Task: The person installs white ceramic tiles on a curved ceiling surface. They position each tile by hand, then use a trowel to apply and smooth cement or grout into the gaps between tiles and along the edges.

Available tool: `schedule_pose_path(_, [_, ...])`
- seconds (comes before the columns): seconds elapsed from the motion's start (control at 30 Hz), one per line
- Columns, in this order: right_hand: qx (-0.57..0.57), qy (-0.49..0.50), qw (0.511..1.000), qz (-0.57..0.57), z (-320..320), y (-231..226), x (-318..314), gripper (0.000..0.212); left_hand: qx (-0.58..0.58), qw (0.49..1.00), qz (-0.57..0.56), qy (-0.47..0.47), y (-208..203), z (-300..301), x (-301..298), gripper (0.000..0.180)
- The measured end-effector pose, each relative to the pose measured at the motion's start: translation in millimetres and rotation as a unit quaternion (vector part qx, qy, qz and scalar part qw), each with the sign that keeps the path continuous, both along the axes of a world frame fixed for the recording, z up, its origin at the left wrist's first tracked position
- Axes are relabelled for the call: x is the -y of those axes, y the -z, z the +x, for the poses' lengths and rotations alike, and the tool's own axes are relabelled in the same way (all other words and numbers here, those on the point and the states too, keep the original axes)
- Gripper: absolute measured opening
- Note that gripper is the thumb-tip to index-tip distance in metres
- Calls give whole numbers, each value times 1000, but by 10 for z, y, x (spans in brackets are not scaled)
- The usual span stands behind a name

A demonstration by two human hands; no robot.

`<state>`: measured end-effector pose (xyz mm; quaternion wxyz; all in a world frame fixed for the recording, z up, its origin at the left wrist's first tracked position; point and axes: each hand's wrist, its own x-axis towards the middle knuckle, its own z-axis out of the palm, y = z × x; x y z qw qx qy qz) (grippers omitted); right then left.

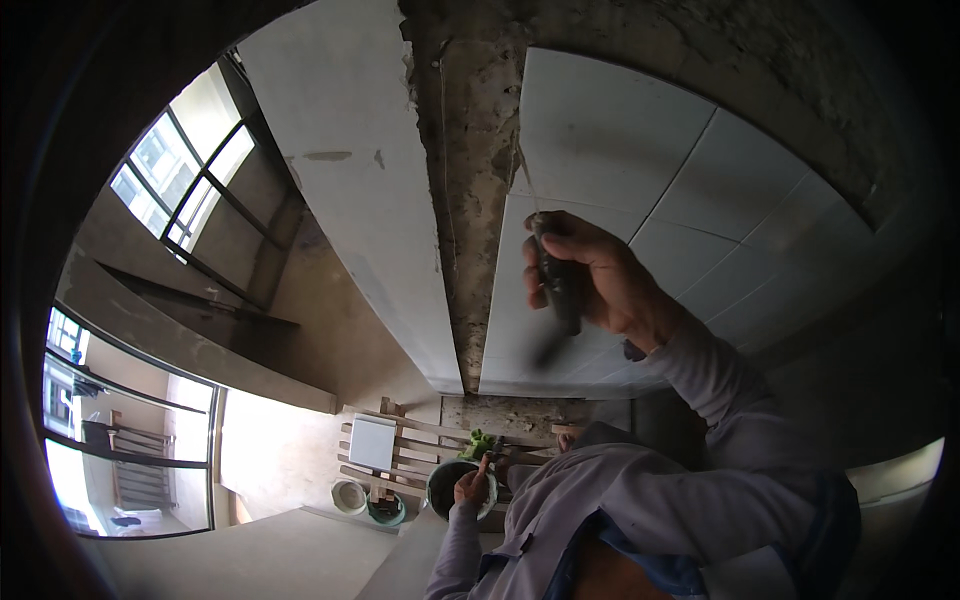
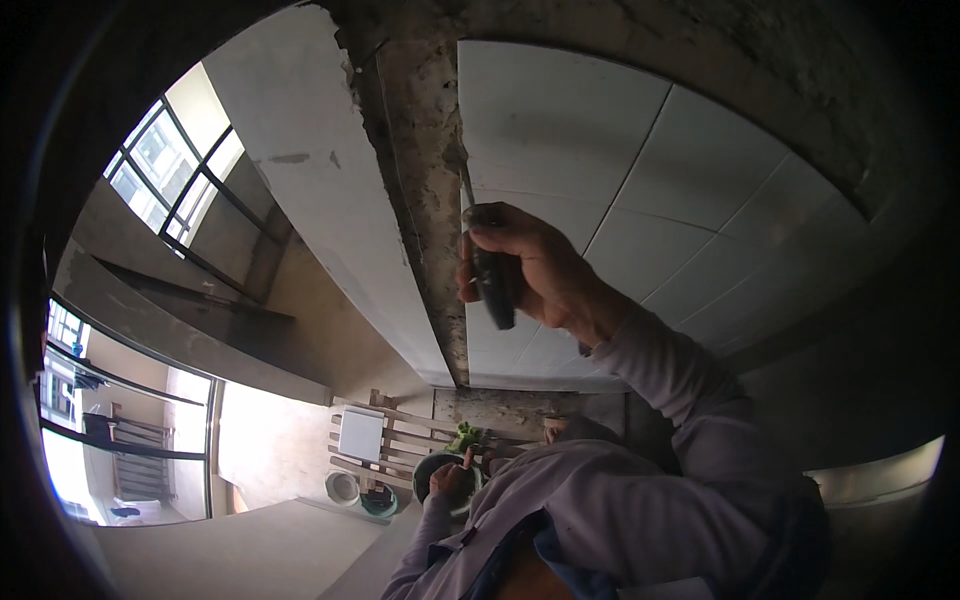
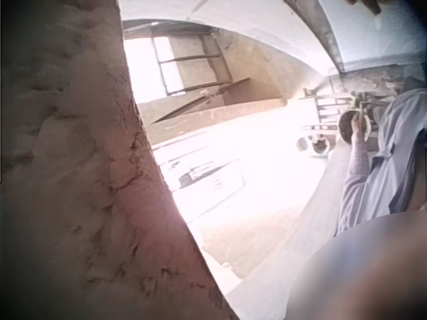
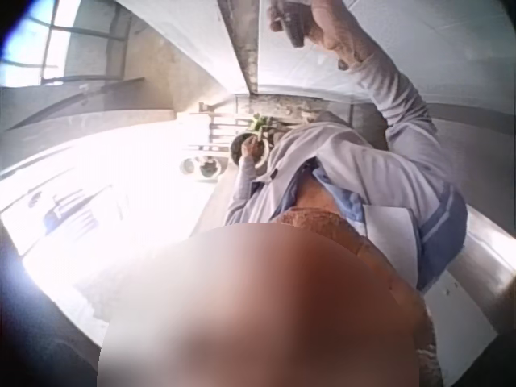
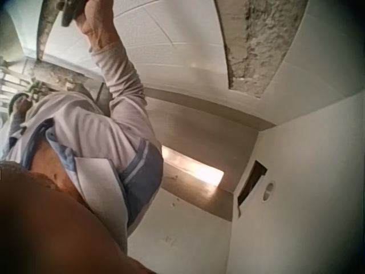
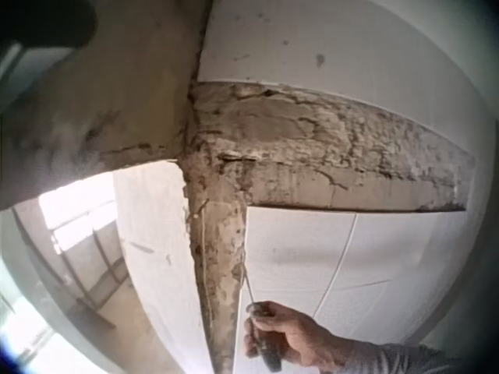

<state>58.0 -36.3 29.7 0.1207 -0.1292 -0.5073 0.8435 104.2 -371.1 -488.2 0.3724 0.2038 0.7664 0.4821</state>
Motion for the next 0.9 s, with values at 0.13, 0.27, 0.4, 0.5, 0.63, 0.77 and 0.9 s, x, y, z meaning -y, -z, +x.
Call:
schedule_pose_path(0.13, [-35,7,998,-50,-283,96,37,21,138,988,-53,-53,281,-48,40,34])
schedule_pose_path(0.27, [-64,54,994,-73,-409,112,26,23,144,985,-63,-75,-110,-89,-83,33])
schedule_pose_path(0.4, [-109,96,979,-143,-465,121,298,23,133,985,-52,-97,-504,-73,-140,33])
schedule_pose_path(0.5, [-99,83,978,-166,-408,164,488,22,109,987,-52,-109,-454,-40,-93,32])
schedule_pose_path(0.63, [-96,42,980,-166,-478,201,386,21,150,981,-27,-118,-350,-23,-34,30])
schedule_pose_path(0.77, [-96,95,976,-173,-481,240,261,22,165,979,-38,-112,-496,-30,-34,29])
schedule_pose_path(0.9, [-100,101,977,-157,-374,295,397,22,142,982,-46,-114,-124,1,64,30])
